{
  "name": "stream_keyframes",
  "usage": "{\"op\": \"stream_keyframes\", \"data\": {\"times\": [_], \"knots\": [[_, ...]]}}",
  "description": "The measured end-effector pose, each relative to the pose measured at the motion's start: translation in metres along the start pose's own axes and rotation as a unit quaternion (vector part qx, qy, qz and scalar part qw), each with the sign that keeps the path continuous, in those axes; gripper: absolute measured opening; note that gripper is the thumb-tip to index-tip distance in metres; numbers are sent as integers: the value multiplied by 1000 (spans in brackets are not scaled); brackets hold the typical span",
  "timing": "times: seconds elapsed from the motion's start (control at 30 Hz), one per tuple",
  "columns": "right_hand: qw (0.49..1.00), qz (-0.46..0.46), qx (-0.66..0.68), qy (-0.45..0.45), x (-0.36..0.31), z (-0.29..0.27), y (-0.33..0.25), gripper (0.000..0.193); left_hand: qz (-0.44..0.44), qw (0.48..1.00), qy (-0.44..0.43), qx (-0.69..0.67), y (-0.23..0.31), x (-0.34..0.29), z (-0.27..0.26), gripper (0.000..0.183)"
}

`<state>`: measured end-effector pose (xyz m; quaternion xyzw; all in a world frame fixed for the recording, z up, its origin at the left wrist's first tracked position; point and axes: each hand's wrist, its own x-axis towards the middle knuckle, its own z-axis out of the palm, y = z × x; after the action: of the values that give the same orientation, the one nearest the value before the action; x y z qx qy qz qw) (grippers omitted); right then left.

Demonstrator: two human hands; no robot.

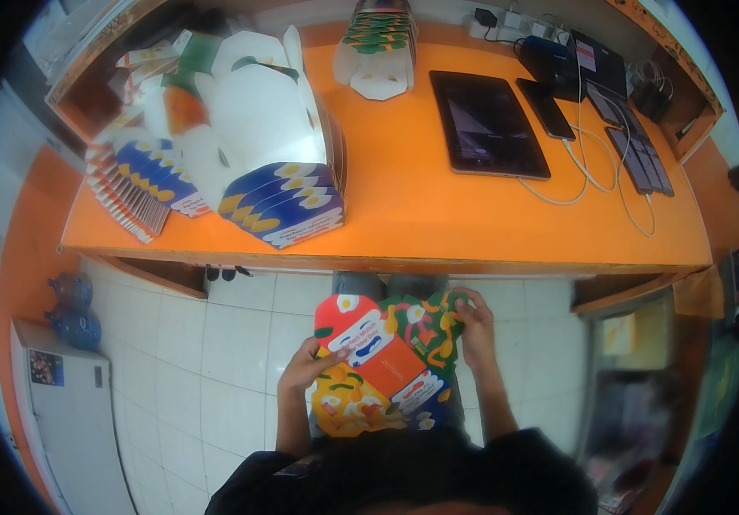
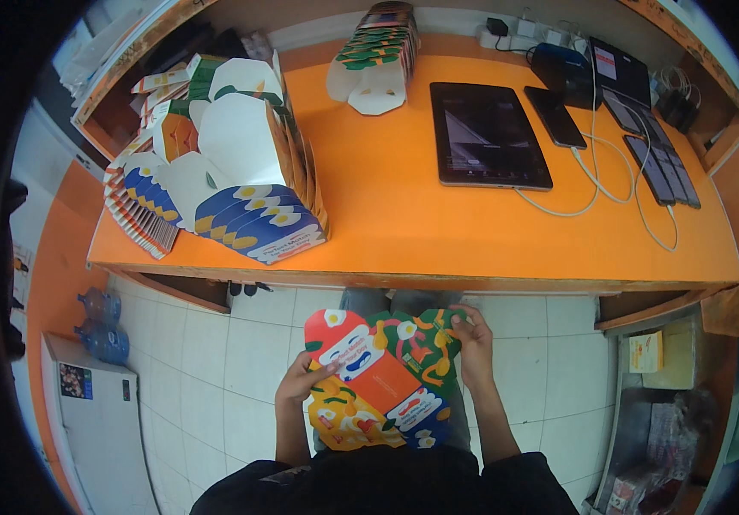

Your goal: The person folds flat, colorful cardboard pieces into small hexagonal boxes and places them on an orange countertop. They handle each piece by hand, folding edges and tucking flaps to form the box shape, then stack the finished boxes on the counter.

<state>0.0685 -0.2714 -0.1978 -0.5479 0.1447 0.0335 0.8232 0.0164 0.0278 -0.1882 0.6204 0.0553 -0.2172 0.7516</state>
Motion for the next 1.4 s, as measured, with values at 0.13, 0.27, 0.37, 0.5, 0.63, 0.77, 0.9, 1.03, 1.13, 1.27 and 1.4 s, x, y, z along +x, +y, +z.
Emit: {"op": "stream_keyframes", "data": {"times": [0.13, 0.27, 0.37, 0.5, 0.63, 0.77, 0.9, 1.03, 1.13, 1.27, 1.4], "knots": [[1000, 3, -16, -26, -4, 5, 2, 23, 97, 923, -258, -268, -25, -1, -20, 55], [999, -5, -25, -35, -5, 11, -1, 23, 113, 895, -299, -311, -50, -3, -33, 85], [999, -24, -26, -33, -2, 14, -8, 23, 126, 890, -269, -344, -52, -3, -31, 118], [998, -34, -39, -33, 3, 18, -21, 22, 178, 858, -268, -399, -28, 6, -16, 130], [995, -54, -65, -50, 4, 25, -30, 21, 162, 886, -248, -356, 3, 6, -6, 126], [987, -59, -109, -100, -4, 30, -40, 19, 139, 932, -254, -219, 23, 11, -4, 104], [983, -73, -114, -125, -12, 32, -53, 17, 145, 957, -250, -40, 42, 7, -12, 65], [973, -104, -134, -156, -16, 34, -69, 17, 164, 950, -226, 139, 67, -3, -11, 42], [963, -159, -145, -163, -17, 41, -82, 18, 188, 942, -196, 195, 86, -9, -1, 43], [947, -212, -162, -181, -19, 52, -101, 20, 230, 928, -129, 262, 102, -16, 27, 39], [922, -265, -209, -191, -19, 67, -110, 31, 185, 915, -87, 348, 107, -21, 49, 33]]}}
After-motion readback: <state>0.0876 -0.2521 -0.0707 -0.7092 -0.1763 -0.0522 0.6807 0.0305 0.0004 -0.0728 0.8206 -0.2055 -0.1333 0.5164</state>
